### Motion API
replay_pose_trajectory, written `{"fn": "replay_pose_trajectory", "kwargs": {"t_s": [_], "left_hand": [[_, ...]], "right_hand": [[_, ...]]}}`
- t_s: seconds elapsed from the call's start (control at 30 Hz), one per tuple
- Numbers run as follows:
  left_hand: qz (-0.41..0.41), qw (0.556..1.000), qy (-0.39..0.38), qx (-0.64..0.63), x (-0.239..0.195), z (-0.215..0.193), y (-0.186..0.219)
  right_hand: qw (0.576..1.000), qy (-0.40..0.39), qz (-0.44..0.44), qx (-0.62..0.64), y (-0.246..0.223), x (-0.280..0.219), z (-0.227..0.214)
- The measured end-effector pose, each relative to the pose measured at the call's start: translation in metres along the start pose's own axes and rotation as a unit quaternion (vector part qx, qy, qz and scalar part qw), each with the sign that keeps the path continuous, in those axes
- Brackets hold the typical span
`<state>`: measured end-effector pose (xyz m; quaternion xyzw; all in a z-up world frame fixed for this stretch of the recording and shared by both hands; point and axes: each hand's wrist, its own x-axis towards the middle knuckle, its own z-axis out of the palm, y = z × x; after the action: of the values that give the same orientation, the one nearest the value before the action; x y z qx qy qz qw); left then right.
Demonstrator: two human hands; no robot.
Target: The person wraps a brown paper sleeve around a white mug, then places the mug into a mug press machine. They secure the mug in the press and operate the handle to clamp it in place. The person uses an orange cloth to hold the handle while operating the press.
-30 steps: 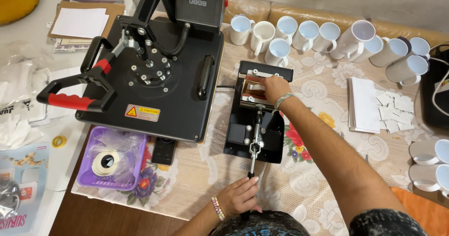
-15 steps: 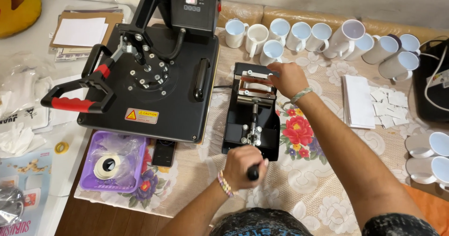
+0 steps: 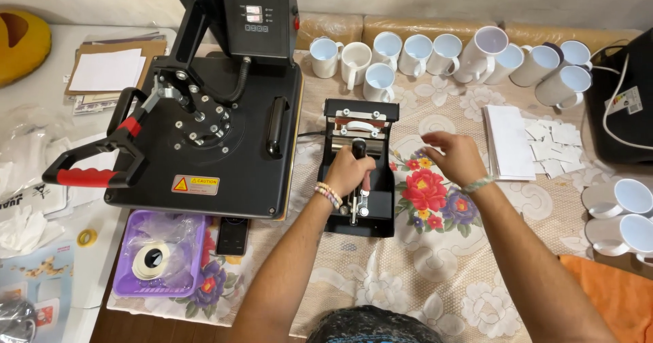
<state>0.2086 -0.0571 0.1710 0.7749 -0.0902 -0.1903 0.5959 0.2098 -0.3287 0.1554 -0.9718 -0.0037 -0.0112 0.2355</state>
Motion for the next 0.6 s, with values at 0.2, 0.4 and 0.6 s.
{"fn": "replay_pose_trajectory", "kwargs": {"t_s": [0.2,0.4,0.6], "left_hand": [[-0.043,0.994,-0.014,-0.095,0.030,0.002,-0.011],[0.073,0.995,0.045,-0.056,0.011,-0.010,0.011],[0.258,0.813,0.396,0.340,0.071,-0.093,-0.012]], "right_hand": [[0.997,-0.038,0.069,-0.025,0.066,-0.055,0.041],[0.992,0.040,0.013,-0.123,0.195,-0.129,0.169],[0.979,-0.032,0.054,-0.192,0.148,-0.170,0.162]]}}
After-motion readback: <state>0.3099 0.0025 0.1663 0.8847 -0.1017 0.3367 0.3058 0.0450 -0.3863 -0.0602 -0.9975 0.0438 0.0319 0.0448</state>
